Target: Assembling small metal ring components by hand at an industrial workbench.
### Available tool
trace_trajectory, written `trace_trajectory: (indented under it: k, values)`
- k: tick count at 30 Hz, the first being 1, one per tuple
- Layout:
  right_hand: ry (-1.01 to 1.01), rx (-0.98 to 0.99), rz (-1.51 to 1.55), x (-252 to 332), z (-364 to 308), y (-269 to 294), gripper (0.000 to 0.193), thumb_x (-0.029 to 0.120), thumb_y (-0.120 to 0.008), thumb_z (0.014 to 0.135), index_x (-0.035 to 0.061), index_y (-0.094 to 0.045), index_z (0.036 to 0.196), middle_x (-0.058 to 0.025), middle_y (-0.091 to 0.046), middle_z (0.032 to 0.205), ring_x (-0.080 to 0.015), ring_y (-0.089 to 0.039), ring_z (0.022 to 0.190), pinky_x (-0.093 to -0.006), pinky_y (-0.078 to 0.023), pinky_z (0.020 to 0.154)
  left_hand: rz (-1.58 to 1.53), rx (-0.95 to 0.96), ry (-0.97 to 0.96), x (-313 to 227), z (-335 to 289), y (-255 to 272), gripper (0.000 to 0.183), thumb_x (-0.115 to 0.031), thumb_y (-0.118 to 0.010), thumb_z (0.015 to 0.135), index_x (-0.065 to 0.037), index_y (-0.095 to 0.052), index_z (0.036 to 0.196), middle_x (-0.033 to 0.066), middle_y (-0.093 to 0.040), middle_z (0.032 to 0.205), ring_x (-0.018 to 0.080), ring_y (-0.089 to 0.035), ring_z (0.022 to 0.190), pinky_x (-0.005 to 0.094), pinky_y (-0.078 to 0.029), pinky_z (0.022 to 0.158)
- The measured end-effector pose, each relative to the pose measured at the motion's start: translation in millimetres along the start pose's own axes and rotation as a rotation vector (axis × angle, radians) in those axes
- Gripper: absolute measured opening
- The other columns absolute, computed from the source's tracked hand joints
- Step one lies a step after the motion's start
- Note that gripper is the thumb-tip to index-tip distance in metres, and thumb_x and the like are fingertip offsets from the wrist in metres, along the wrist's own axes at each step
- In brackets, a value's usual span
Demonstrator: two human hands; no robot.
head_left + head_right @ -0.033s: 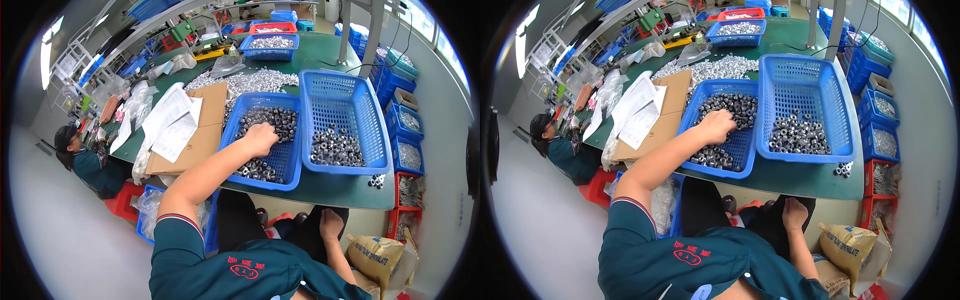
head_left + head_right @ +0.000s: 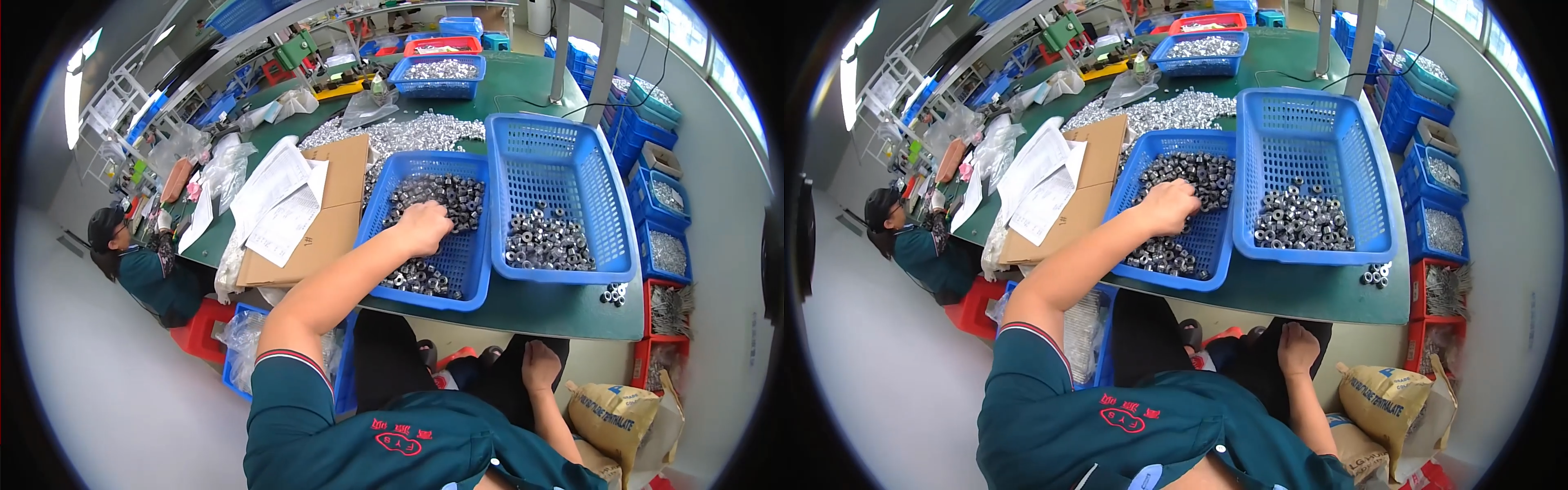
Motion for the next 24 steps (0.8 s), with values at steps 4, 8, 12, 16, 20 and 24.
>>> trace_trajectory:
  k: [4,8,12,16,20,24]
  values:
    - [-0.023,-0.023,-0.006,-4,-2,3,0.013,0.019,-0.058,0.086,0.0093,-0.055,0.079,-0.0089,-0.057,0.064,-0.0314,-0.058,0.060,-0.0442,-0.045,0.053,-0.059,0.027,-0.020,2,2,3,0.013,-0.008,-0.063,0.069,-0.009,-0.067,0.082,0.0087,-0.060,0.090,0.0291,-0.056,0.099,0.0401,-0.048,0.084]
    - [-0.042,-0.009,-0.009,-6,-4,4,0.013,0.019,-0.059,0.086,0.0088,-0.056,0.078,-0.0093,-0.058,0.066,-0.0315,-0.059,0.061,-0.0441,-0.045,0.054,-0.922,-0.012,0.111,13,-14,30,0.017,-0.009,-0.072,0.075,-0.004,-0.062,0.088,0.0032,-0.062,0.083,0.0114,-0.060,0.076,0.0256,-0.049,0.070]
    - [-0.030,0.021,-0.025,-6,-9,5,0.014,0.019,-0.059,0.086,0.0084,-0.057,0.076,-0.0099,-0.059,0.066,-0.0321,-0.059,0.061,-0.0445,-0.045,0.054,-1.684,-0.159,0.121,-11,-56,63,0.021,-0.005,-0.072,0.078,-0.002,-0.062,0.096,0.0043,-0.065,0.092,0.0108,-0.062,0.082,0.0230,-0.050,0.074]
    - [-0.049,0.083,0.026,5,-8,11,0.012,0.017,-0.061,0.084,0.0082,-0.058,0.076,-0.0111,-0.060,0.066,-0.0318,-0.060,0.062,-0.0430,-0.047,0.055,-1.950,-0.326,0.007,-38,-95,63,0.021,-0.001,-0.067,0.084,0.000,-0.063,0.104,0.0092,-0.067,0.096,0.0145,-0.064,0.086,0.0268,-0.052,0.074]
    - [0.068,0.069,0.487,72,18,52,0.007,0.009,-0.067,0.078,0.0046,-0.061,0.080,-0.0135,-0.061,0.066,-0.0310,-0.062,0.060,-0.0379,-0.048,0.053,-2.107,-0.403,-0.061,-63,-119,53,0.021,0.001,-0.068,0.081,0.001,-0.064,0.102,0.0130,-0.067,0.096,0.0183,-0.063,0.082,0.0293,-0.052,0.073]
    - [0.193,0.054,0.820,151,65,115,0.009,0.001,-0.068,0.078,0.0014,-0.062,0.084,-0.0114,-0.059,0.063,-0.0255,-0.059,0.054,-0.0319,-0.046,0.051,-2.372,-0.400,0.003,-88,-143,34,0.022,0.000,-0.069,0.079,-0.004,-0.064,0.100,0.0144,-0.066,0.098,0.0210,-0.061,0.085,0.0312,-0.049,0.072]
Point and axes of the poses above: each hand's wrist, its own z-axis towards the middle knuckle, its own y-axis out of the back of the hand, x = y × z, the point moved 4 cm from there along z, towards the middle knuckle
